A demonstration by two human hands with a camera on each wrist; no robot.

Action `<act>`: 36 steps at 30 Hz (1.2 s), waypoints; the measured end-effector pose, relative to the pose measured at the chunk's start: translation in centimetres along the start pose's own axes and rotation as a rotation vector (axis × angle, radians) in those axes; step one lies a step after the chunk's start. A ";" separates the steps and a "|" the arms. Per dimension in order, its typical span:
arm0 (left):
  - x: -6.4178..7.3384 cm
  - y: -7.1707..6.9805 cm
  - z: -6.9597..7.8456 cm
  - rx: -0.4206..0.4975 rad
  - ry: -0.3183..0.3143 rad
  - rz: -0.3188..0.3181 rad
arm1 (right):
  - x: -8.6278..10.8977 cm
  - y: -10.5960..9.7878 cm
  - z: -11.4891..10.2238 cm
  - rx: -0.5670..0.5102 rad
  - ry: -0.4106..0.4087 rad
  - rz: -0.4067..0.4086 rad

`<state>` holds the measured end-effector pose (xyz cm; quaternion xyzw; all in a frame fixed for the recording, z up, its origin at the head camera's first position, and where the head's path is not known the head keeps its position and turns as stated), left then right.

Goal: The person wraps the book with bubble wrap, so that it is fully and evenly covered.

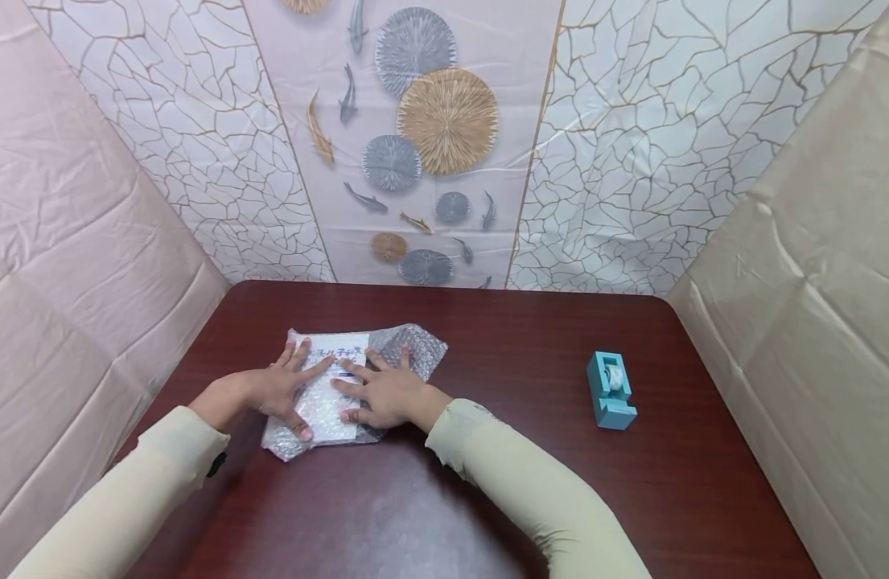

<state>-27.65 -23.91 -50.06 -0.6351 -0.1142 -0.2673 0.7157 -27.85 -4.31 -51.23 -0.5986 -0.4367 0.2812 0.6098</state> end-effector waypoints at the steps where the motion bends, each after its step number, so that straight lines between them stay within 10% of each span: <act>1: 0.0 0.0 0.0 0.003 -0.004 -0.003 | 0.1 0.0 0.0 0.003 -0.003 0.002; 23: 0.3 -0.4 1.0 -0.072 0.028 0.063 | 0.8 0.1 0.2 0.008 -0.027 -0.006; 36: -0.8 0.9 0.7 0.042 0.047 0.126 | 0.6 0.2 0.4 -0.006 -0.027 -0.008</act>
Point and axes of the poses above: each hand's wrist, its own x-axis away from the middle knuckle, its own y-axis out of the palm, z = x × y, the point moved 6 cm from there along -x, towards the middle knuckle, and after that the axes turned 8 degrees about -y, right-handed, at the moved point
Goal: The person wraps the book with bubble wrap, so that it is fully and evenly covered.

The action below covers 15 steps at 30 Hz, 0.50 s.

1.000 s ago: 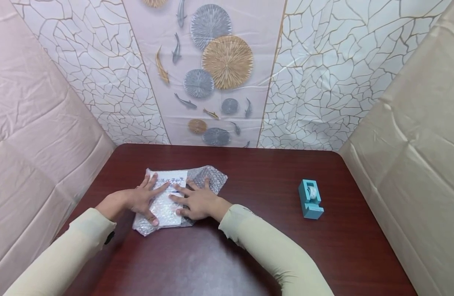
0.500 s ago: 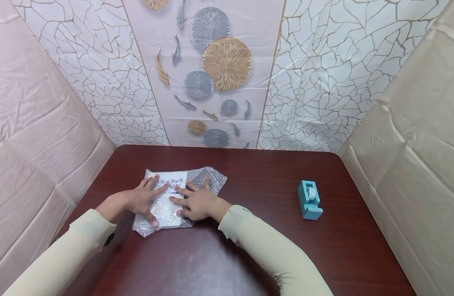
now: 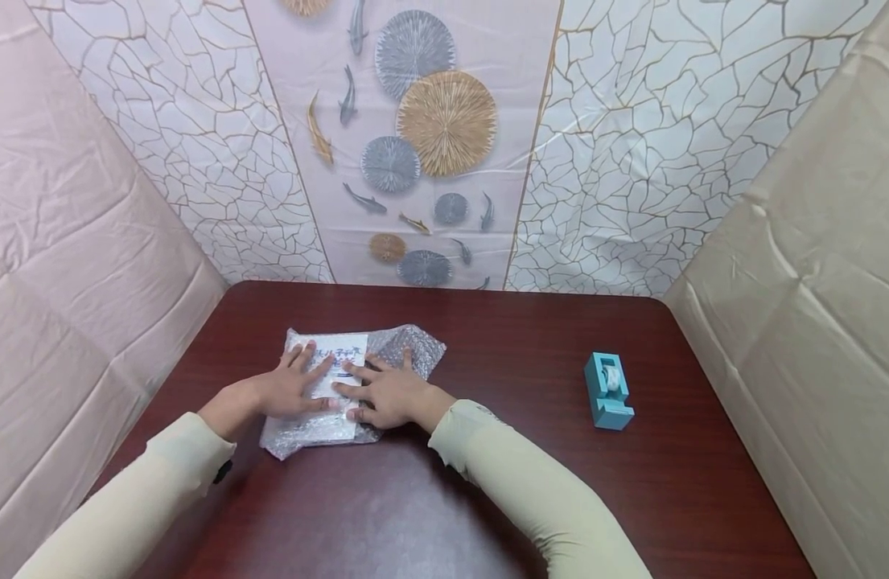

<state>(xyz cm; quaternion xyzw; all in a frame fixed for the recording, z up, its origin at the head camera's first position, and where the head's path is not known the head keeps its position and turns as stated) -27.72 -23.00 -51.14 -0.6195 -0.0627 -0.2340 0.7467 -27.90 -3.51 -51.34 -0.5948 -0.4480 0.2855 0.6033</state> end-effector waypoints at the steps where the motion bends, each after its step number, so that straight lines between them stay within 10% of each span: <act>1: -0.3 0.5 -0.2 0.007 0.006 0.022 | 0.0 0.1 0.0 0.001 0.001 0.001; 15: 0.3 -0.1 1.6 0.020 -0.068 0.051 | 0.1 0.2 0.0 0.020 0.016 0.029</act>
Point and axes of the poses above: each hand's wrist, its own x-axis away from the middle knuckle, its own y-axis out of the palm, z = x × y, the point moved 6 cm from there along -x, towards the middle knuckle, and after that the axes turned 8 degrees about -y, right-handed, at the moved point
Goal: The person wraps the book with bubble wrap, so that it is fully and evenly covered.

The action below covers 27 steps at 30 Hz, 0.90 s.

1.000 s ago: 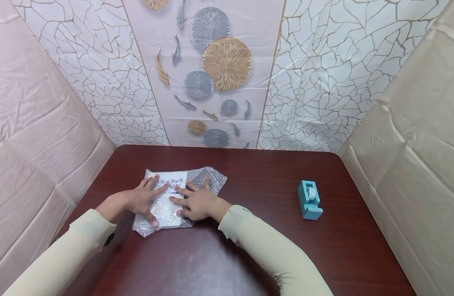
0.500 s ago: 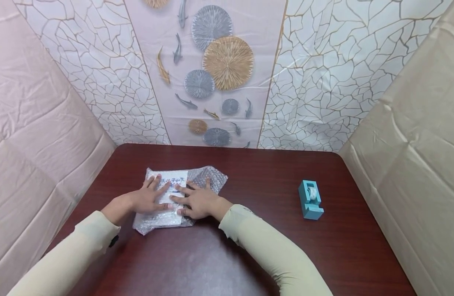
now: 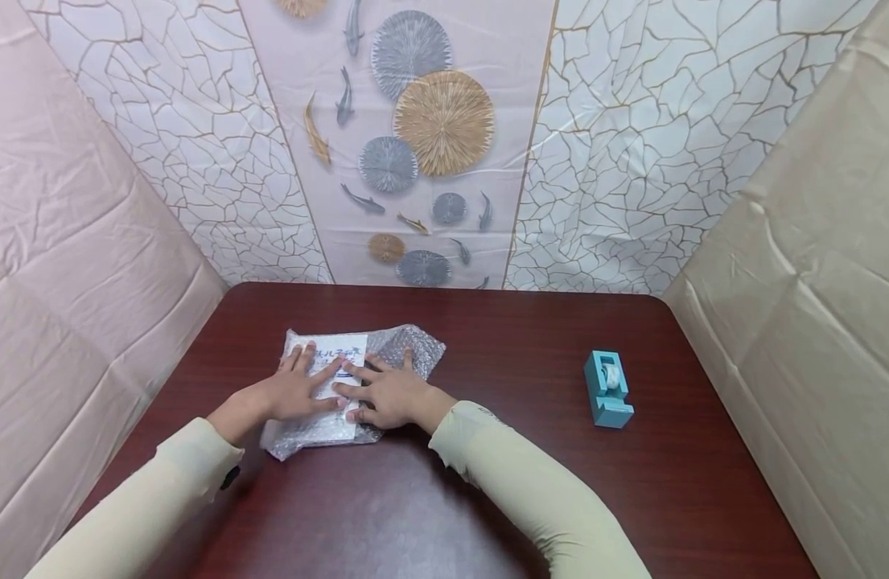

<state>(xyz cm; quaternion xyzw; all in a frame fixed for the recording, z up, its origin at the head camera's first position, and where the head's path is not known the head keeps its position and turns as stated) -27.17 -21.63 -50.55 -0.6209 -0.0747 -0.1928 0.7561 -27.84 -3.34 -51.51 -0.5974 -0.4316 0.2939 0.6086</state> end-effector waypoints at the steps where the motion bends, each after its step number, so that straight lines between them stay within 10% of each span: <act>1: -0.4 0.4 -0.4 0.003 0.004 0.011 | 0.0 0.0 0.0 0.000 0.000 0.005; 27: -1.1 0.8 -0.8 -0.014 0.016 0.043 | 3.7 -0.4 4.1 -0.030 0.067 0.029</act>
Point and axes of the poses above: each hand's wrist, its own x-axis away from the middle knuckle, its own y-axis out of the palm, z = x × y, the point moved 6 cm from there along -x, towards the middle knuckle, and after that the axes turned 8 degrees about -y, right-handed, at the moved point
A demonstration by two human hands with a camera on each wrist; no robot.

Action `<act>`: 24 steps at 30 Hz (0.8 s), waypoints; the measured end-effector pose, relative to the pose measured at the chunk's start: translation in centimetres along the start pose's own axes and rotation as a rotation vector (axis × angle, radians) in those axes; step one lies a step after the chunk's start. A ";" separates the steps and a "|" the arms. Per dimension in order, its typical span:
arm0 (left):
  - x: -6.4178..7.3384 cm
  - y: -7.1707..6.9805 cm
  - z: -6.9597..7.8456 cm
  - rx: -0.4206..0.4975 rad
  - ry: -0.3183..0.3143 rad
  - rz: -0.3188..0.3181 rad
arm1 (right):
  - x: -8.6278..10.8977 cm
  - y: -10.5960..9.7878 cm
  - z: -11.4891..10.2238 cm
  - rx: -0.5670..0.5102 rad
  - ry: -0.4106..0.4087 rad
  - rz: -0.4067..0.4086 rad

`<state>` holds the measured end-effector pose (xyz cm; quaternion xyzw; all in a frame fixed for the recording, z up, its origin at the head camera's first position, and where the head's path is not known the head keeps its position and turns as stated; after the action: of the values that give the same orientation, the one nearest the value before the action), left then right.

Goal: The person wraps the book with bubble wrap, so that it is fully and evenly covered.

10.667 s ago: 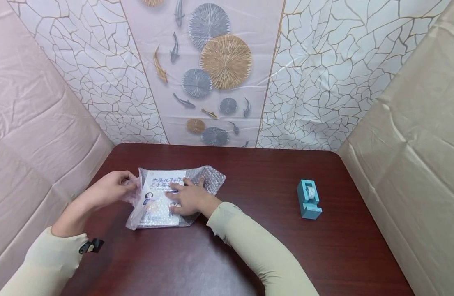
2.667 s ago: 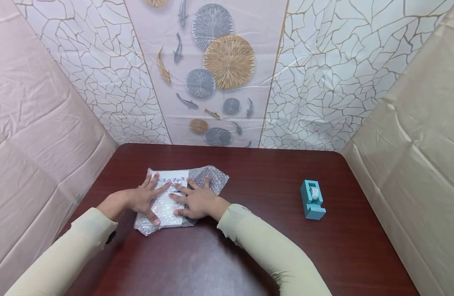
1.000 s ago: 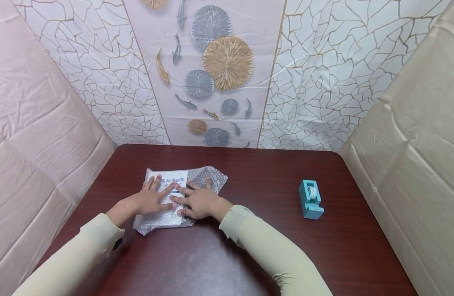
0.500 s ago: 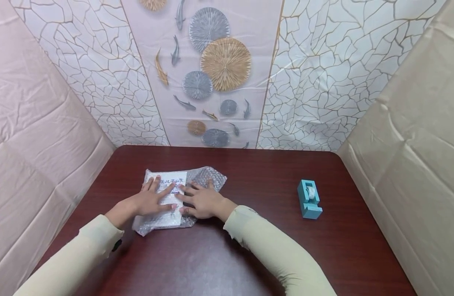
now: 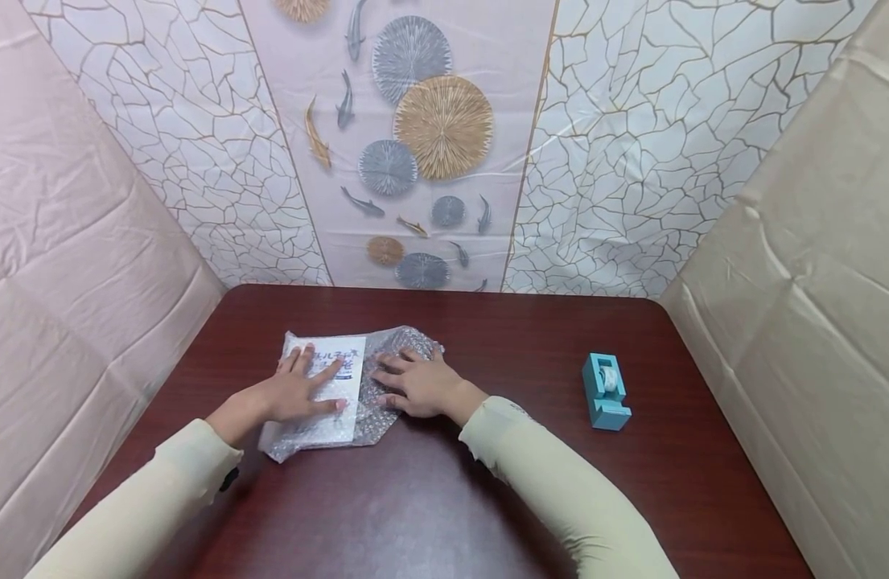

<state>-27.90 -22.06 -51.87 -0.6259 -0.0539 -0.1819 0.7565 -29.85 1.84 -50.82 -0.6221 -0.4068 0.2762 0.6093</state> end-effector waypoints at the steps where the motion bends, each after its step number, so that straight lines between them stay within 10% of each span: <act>1: 0.0 0.0 0.0 0.001 0.000 0.000 | 0.1 -0.1 0.2 0.000 0.002 0.005; 12: 1.4 -1.3 1.7 -0.026 -0.003 -0.019 | 1.3 -0.5 2.5 0.022 0.056 0.039; 24: 0.4 -0.3 0.2 0.010 0.018 0.004 | 2.9 -0.5 5.7 -0.203 0.204 0.179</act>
<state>-27.63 -21.95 -51.38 -0.6205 -0.0467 -0.1855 0.7605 -33.22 7.24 -50.50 -0.7389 -0.3116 0.2223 0.5546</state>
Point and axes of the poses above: each hand's wrist, its own x-axis away from the middle knuckle, its own y-axis out of the palm, z = x × y, the point moved 6 cm from there along -x, towards the middle knuckle, and after that the axes turned 8 degrees about -y, right-handed, at the moved point
